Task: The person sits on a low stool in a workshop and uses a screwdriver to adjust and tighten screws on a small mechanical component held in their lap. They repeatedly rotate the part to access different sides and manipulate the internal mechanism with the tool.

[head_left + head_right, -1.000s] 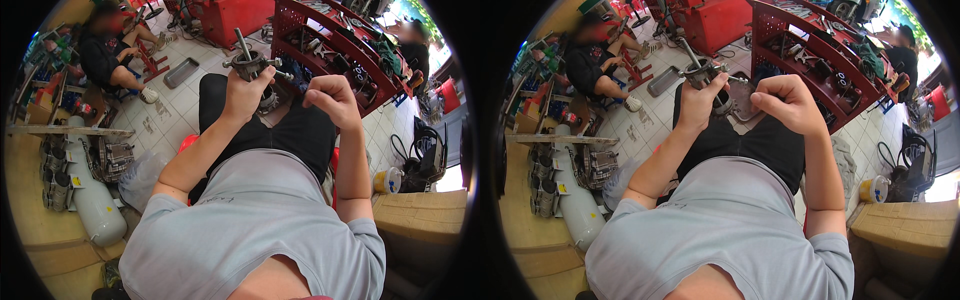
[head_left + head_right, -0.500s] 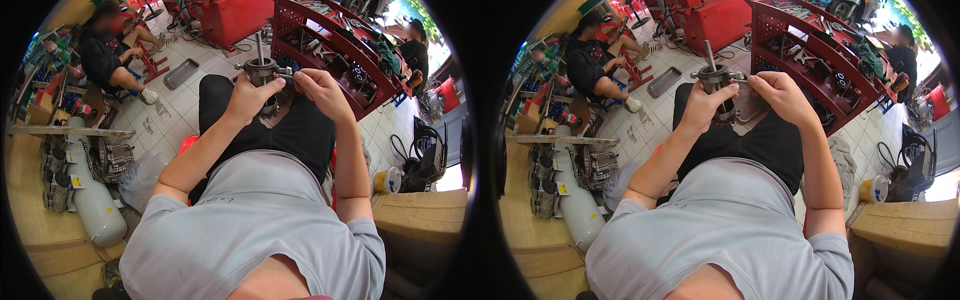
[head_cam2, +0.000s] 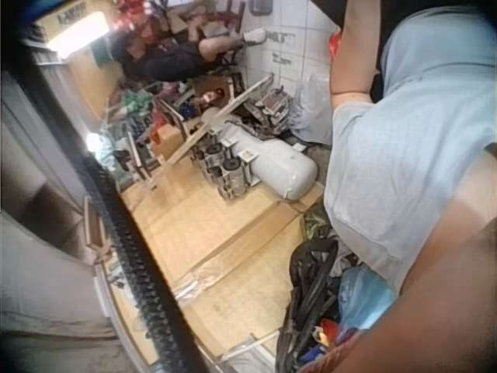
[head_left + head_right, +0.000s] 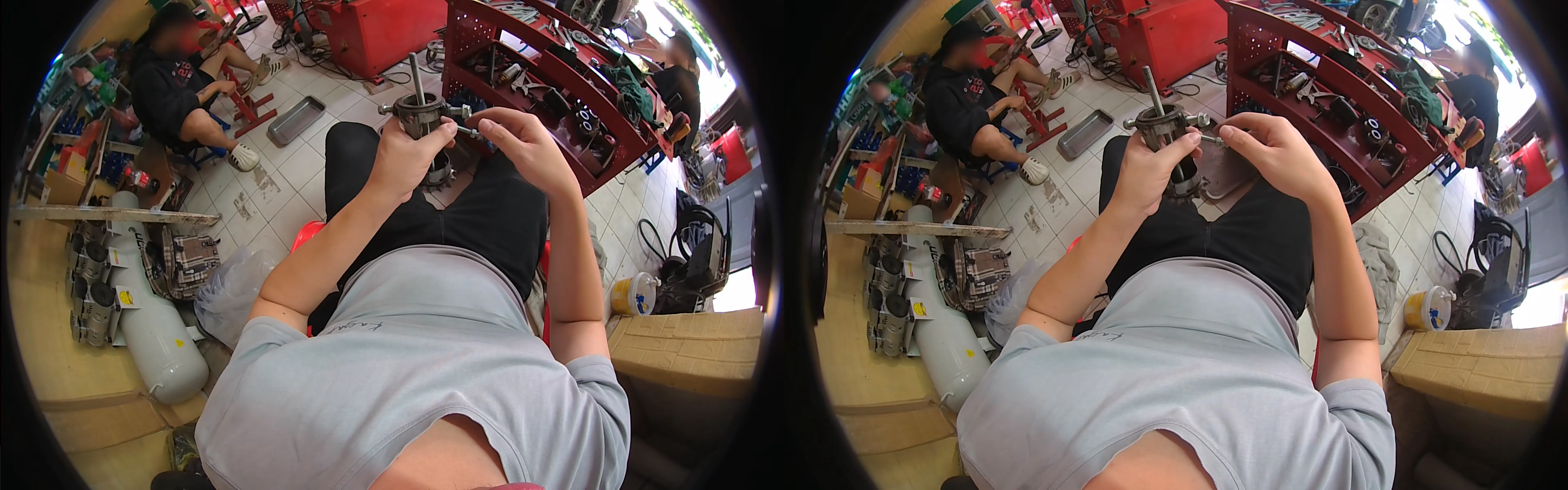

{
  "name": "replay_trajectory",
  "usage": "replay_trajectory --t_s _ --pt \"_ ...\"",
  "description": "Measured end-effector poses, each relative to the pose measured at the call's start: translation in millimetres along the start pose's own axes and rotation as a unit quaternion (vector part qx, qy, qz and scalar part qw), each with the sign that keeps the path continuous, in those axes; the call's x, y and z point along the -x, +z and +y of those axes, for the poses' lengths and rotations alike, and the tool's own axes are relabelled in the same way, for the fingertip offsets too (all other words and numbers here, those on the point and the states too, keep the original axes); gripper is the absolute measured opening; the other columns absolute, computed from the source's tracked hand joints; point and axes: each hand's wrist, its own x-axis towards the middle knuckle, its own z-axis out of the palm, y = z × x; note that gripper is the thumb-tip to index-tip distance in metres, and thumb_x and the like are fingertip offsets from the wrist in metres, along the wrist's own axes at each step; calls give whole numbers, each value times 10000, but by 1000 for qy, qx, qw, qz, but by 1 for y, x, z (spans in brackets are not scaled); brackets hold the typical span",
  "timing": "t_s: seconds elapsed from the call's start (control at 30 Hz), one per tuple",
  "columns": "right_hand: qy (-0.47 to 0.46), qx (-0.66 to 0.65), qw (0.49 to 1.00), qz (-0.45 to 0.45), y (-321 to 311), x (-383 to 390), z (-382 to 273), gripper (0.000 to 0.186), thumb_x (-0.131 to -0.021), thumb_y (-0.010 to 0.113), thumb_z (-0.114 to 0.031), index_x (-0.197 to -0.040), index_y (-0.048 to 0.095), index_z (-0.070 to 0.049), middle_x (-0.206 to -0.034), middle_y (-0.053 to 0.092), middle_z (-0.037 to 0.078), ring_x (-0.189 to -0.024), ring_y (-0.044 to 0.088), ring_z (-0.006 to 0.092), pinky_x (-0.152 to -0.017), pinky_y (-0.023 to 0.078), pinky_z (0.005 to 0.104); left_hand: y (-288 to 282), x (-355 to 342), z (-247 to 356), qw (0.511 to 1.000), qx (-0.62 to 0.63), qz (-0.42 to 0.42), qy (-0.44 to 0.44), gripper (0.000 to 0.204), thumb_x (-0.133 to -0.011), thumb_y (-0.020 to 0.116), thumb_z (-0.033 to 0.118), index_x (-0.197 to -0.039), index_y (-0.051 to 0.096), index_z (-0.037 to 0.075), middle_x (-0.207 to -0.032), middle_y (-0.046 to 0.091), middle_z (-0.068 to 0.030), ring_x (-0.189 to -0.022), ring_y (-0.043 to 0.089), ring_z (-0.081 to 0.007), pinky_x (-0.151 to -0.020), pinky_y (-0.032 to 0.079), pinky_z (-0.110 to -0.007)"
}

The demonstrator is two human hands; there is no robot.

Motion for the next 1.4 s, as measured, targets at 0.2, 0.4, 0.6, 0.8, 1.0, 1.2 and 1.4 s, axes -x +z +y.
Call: replay_trajectory --t_s 0.2,0.4,0.6,0.8,1.0,1.2,1.4 --pt "-34 -22 999 -32 -9 7 -15 276 -903 622 -194 -1059 648 32 -777 647 37 -709 535 58 -650 444 236 -1 -2 -1 999 -12 11 38 211 -834 689 61 -1025 605 29 -882 654 -36 -743 626 -128 -690 494 -267" --pt "37 57 998 -13 -9 5 -18 181 -879 621 -132 -979 686 5 -739 627 25 -691 518 51 -633 427 218 0 -1 -1 999 -5 17 30 198 -832 686 56 -1013 609 28 -865 651 -37 -741 624 -127 -693 493 -268" --pt "-81 -67 994 -12 -8 6 -9 185 -871 618 -123 -981 669 16 -749 624 13 -683 513 52 -632 420 219 -3 -4 -1 999 -23 24 18 174 -831 686 56 -986 618 18 -864 653 -41 -740 623 -129 -701 492 -270" --pt "-6 2 1000 -7 4 4 -6 261 -850 638 -164 -1038 666 17 -593 405 -38 -563 315 54 -488 274 256 -2 -3 -4 999 -8 22 30 159 -830 688 64 -971 626 23 -854 655 -42 -739 623 -129 -702 493 -270" --pt "-44 30 998 45 4 4 -12 267 -847 652 -203 -1012 669 6 -590 433 -16 -551 342 69 -494 294 268 -1 -2 -2 999 -26 21 18 148 -831 691 69 -959 628 28 -856 657 -41 -737 625 -128 -706 494 -269" --pt "25 144 988 -43 9 -1 -6 269 -919 573 -227 -957 622 35 -668 522 12 -604 423 110 -548 367 310 -3 -4 -10 999 -39 -5 7 132 -835 683 71 -947 630 26 -846 653 -30 -737 623 -124 -690 495 -263" --pt "49 27 998 -8 -2 -10 37 301 -977 488 -240 -822 578 2 -669 458 -33 -636 386 63 -577 340 239 -4 -11 -11 988 15 -77 -131 180 -868 648 192 -947 627 31 -850 644 -25 -766 629 -136 -673 514 -283"
